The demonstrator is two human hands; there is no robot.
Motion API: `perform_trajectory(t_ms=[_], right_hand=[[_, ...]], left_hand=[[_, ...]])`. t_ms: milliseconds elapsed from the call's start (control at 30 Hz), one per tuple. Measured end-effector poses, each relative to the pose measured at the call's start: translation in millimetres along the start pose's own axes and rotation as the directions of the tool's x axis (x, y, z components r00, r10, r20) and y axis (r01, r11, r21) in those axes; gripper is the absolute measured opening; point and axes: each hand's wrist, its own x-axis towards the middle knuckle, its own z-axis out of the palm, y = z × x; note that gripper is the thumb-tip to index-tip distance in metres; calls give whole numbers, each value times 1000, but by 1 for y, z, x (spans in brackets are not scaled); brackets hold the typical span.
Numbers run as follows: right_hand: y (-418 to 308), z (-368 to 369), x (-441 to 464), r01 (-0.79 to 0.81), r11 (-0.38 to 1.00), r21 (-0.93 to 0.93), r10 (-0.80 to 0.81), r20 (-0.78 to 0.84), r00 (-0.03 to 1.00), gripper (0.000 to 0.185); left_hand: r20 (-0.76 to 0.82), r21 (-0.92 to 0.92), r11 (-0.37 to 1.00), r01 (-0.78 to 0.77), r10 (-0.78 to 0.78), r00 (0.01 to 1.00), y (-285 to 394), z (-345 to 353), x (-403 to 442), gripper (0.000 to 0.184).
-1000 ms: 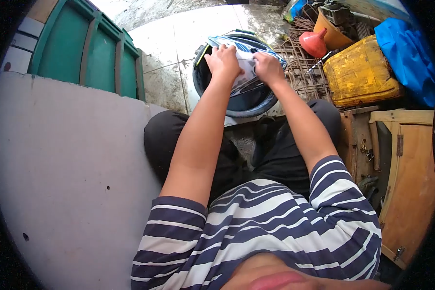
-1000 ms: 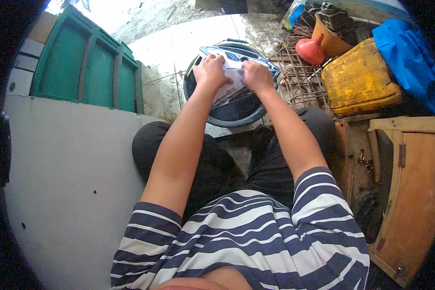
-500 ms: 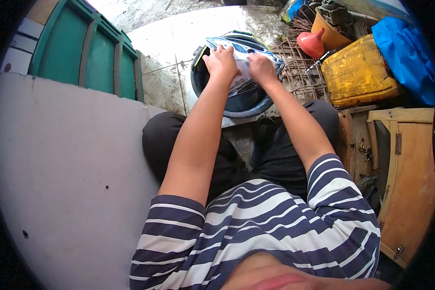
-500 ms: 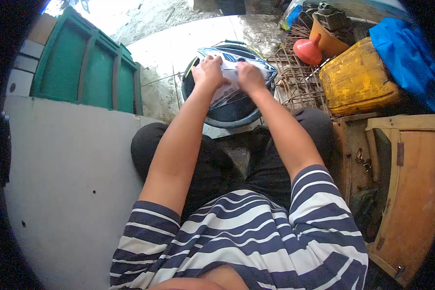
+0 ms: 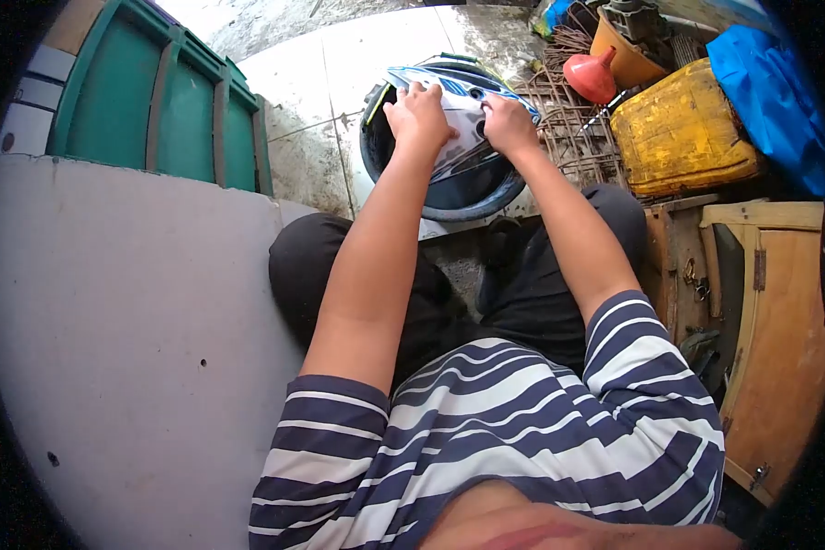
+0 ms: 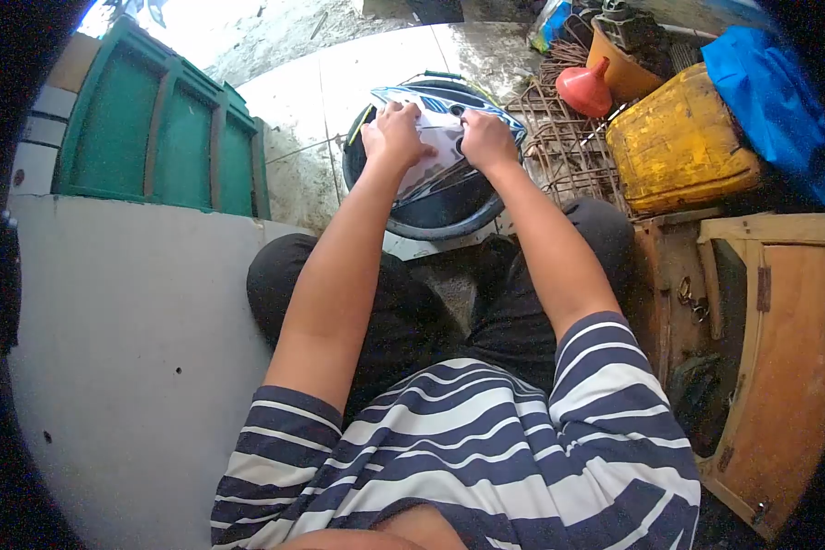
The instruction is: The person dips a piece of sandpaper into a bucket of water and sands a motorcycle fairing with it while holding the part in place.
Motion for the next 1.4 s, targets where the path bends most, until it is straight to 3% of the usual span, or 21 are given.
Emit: perform_trajectory(t_ms=[67, 167, 300, 533, 667, 800, 933, 1067, 1200, 1233, 1400], right_hand=[[-7, 2, 2, -48, 994, -101, 57, 78, 995, 17], [-24, 8, 5, 76, 996, -49, -70, 108, 992, 17], [4, -7, 2, -47, 999, 22, 47, 17, 999, 19], [-8, -1, 6, 14, 1000, -6, -13, 116, 993, 20], [2, -1, 6, -55, 998, -43, 57, 62, 996, 23], [-14, 13, 7, 22, 1000, 14, -23, 115, 993, 24], [5, 1, 6, -15, 1000, 16, 15, -3, 1000, 22], [-7, 8, 10, 5, 999, 45, -9, 93, 996, 21], [-5, 1, 9, -56, 995, 83, 51, 65, 997, 21], [0, 0, 11, -126, 992, -12, 127, 76, 989, 20], [-3, -1, 9, -40, 999, 12, 38, 95, 995, 20]], left_hand=[[20, 11, 1000, 4, -4, 1000, 3, -6, -1, 77], [4, 20, 1000, -2, 2, 1000, 2, -2, 1, 78], [9, 22, 1000, -9, 8, 1000, 3, -4, 3, 78], [36, 47, 999, -7, 5, 999, 4, -4, 2, 80], [-6, 25, 1000, -2, 2, 1000, 3, -3, 1, 78], [1, 21, 1000, -5, 5, 1000, 3, -3, 3, 77], [-20, 9, 1000, -12, 12, 1000, 3, -1, -1, 78], [10, 32, 999, 7, -8, 1000, 5, -7, 2, 79], [12, 13, 1000, 1, -2, 1000, 4, -6, 1, 79], [5, 15, 1000, 1, -1, 1000, 3, -4, 1, 79], [45, 5, 1000, 21, -21, 999, 5, -8, 2, 80]])
